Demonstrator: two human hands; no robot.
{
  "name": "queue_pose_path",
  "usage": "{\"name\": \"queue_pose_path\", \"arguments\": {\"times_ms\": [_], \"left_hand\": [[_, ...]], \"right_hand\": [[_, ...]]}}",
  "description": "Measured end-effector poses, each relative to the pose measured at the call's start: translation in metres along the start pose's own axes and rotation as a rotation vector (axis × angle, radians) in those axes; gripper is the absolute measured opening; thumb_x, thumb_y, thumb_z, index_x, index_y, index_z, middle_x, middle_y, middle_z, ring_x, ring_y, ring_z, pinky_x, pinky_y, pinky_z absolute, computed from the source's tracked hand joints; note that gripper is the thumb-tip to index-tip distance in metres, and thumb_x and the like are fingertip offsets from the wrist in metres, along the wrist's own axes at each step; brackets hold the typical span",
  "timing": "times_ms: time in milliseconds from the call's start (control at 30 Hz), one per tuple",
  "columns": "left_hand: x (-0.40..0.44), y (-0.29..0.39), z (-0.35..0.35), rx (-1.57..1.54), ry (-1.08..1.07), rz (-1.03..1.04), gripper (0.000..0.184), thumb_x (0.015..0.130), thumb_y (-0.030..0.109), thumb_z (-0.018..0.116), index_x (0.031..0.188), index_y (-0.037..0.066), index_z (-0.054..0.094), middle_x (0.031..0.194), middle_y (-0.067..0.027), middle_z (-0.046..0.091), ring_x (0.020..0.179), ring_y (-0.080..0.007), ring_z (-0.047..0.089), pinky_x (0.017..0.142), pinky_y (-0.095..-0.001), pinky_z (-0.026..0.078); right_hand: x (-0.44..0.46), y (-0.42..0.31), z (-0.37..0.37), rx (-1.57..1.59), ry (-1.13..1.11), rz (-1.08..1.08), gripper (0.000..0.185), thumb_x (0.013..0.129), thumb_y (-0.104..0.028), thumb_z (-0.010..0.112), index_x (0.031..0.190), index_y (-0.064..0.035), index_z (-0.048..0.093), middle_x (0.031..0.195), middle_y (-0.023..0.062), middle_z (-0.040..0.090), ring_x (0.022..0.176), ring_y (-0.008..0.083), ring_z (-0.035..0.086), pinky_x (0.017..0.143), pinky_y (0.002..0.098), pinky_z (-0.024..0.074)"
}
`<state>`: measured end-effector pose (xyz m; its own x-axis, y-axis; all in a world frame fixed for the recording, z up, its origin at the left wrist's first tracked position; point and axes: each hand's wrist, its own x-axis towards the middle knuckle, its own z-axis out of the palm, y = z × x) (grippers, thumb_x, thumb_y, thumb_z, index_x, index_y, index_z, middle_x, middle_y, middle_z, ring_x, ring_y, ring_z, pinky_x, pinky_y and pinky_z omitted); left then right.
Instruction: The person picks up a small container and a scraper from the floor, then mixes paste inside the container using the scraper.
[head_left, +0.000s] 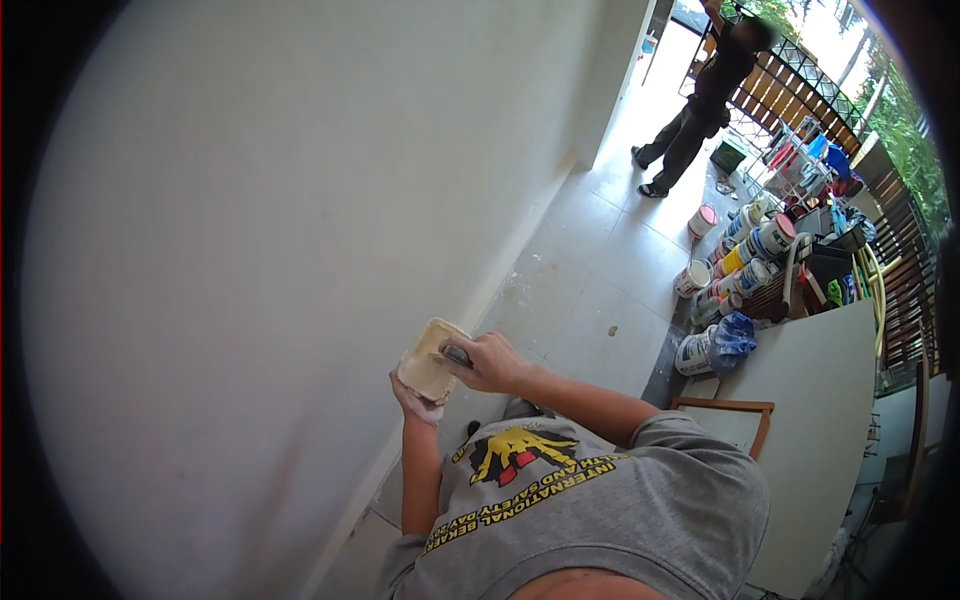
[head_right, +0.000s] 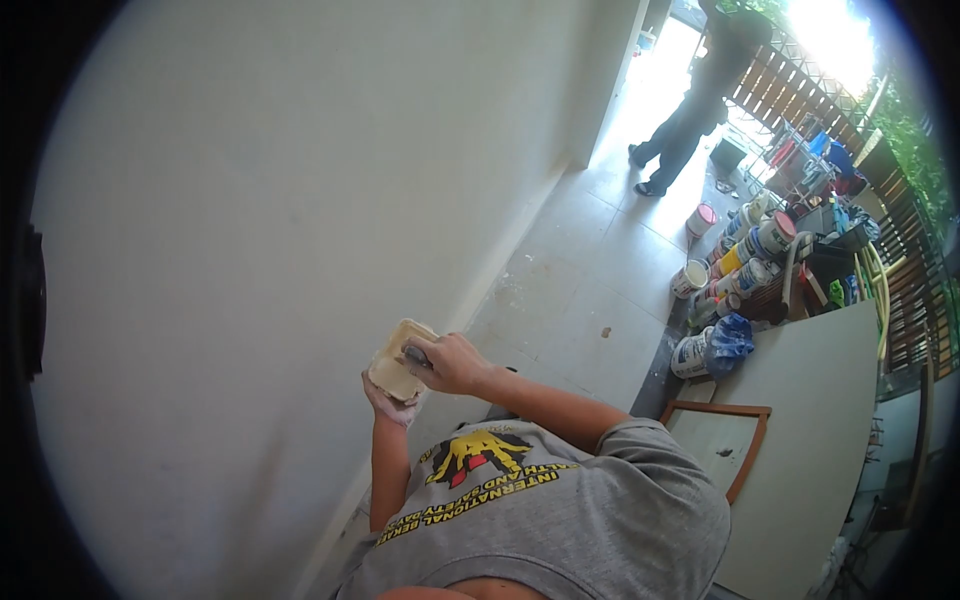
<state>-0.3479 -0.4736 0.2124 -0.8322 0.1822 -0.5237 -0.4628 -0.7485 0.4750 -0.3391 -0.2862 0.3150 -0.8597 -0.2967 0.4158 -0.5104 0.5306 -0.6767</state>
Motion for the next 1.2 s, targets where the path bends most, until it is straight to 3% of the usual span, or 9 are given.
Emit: {"name": "queue_pose_path", "arguments": {"times_ms": [200,300,367,433,500,600,867,967,1200], "left_hand": [[0.004,-0.002,-0.008,-0.043,-0.017,0.018,0.059,0.093,0.059,0.034,0.126,0.018,0.062,0.104,-0.0023,0.070,0.076,-0.0206,0.069,0.041,-0.0309,0.048],[0.014,0.005,-0.036,-0.087,-0.342,-0.061,0.059,0.093,0.059,0.034,0.126,0.018,0.062,0.107,-0.0032,0.070,0.085,-0.0221,0.070,0.050,-0.0365,0.054],[-0.004,0.000,0.003,-0.100,0.027,0.096,0.060,0.093,0.060,0.034,0.125,0.018,0.062,0.107,-0.0052,0.070,0.083,-0.0237,0.070,0.051,-0.0393,0.055],[0.003,0.003,-0.009,-0.081,0.011,0.057,0.061,0.094,0.060,0.031,0.126,0.018,0.062,0.109,-0.0066,0.070,0.086,-0.0241,0.070,0.052,-0.0399,0.056],[0.012,0.007,-0.041,-0.150,-0.401,-0.040,0.062,0.095,0.058,0.029,0.126,0.016,0.062,0.109,-0.0076,0.070,0.086,-0.0240,0.071,0.047,-0.0372,0.054],[-0.019,0.010,0.024,-0.039,0.101,0.127,0.062,0.096,0.056,0.028,0.126,0.014,0.062,0.107,-0.0074,0.070,0.083,-0.0224,0.072,0.040,-0.0297,0.047],[-0.016,0.011,0.012,0.014,0.000,0.083,0.063,0.096,0.056,0.026,0.127,0.013,0.061,0.107,-0.0076,0.071,0.082,-0.0208,0.072,0.037,-0.0230,0.040],[-0.015,0.018,0.015,0.031,0.040,0.061,0.063,0.096,0.057,0.027,0.127,0.014,0.061,0.106,-0.0073,0.071,0.080,-0.0200,0.072,0.037,-0.0226,0.039],[-0.007,0.009,-0.009,0.025,-0.062,0.025,0.066,0.096,0.059,0.025,0.129,0.015,0.062,0.107,-0.0042,0.070,0.080,-0.0175,0.071,0.040,-0.0233,0.044]], "right_hand": [[-0.005,0.005,0.011,-0.007,0.037,-0.032,0.017,0.091,-0.021,0.072,0.099,-0.0089,0.065,0.059,0.0129,0.063,0.052,0.0345,0.063,0.050,0.0426,0.0493],[-0.003,0.006,0.021,0.081,0.095,-0.032,0.018,0.091,-0.022,0.071,0.099,-0.0084,0.064,0.061,0.0147,0.064,0.055,0.0380,0.064,0.052,0.0452,0.0502],[-0.004,0.000,0.020,0.111,0.111,-0.017,0.016,0.090,-0.020,0.072,0.099,-0.0083,0.065,0.060,0.0151,0.063,0.055,0.0381,0.064,0.051,0.0439,0.0507],[0.002,0.003,0.022,0.068,0.073,-0.036,0.015,0.090,-0.019,0.073,0.096,-0.0076,0.066,0.060,0.0155,0.062,0.054,0.0374,0.065,0.050,0.0423,0.0515],[0.005,0.001,0.017,0.176,0.182,-0.023,0.013,0.094,-0.016,0.070,0.099,-0.0041,0.068,0.064,0.0166,0.064,0.054,0.0256,0.068,0.050,0.0357,0.0506],[0.014,0.002,0.013,0.115,0.061,0.052,0.012,0.095,-0.014,0.069,0.098,-0.0026,0.068,0.066,0.0120,0.067,0.052,0.0180,0.065,0.051,0.0305,0.0492],[0.008,0.001,0.007,0.200,0.146,0.043,0.011,0.094,-0.013,0.070,0.097,-0.0027,0.068,0.064,0.0116,0.065,0.054,0.0148,0.062,0.055,0.0285,0.0489],[0.017,0.000,0.017,0.181,0.069,0.176,0.019,0.094,-0.021,0.070,0.093,-0.0028,0.068,0.065,0.0185,0.066,0.061,0.0356,0.069,0.056,0.0372,0.0525],[0.019,-0.009,0.025,0.135,0.070,0.176,0.019,0.094,-0.021,0.070,0.093,-0.0022,0.068,0.066,0.0176,0.066,0.061,0.0321,0.067,0.056,0.0367,0.0517]]}}
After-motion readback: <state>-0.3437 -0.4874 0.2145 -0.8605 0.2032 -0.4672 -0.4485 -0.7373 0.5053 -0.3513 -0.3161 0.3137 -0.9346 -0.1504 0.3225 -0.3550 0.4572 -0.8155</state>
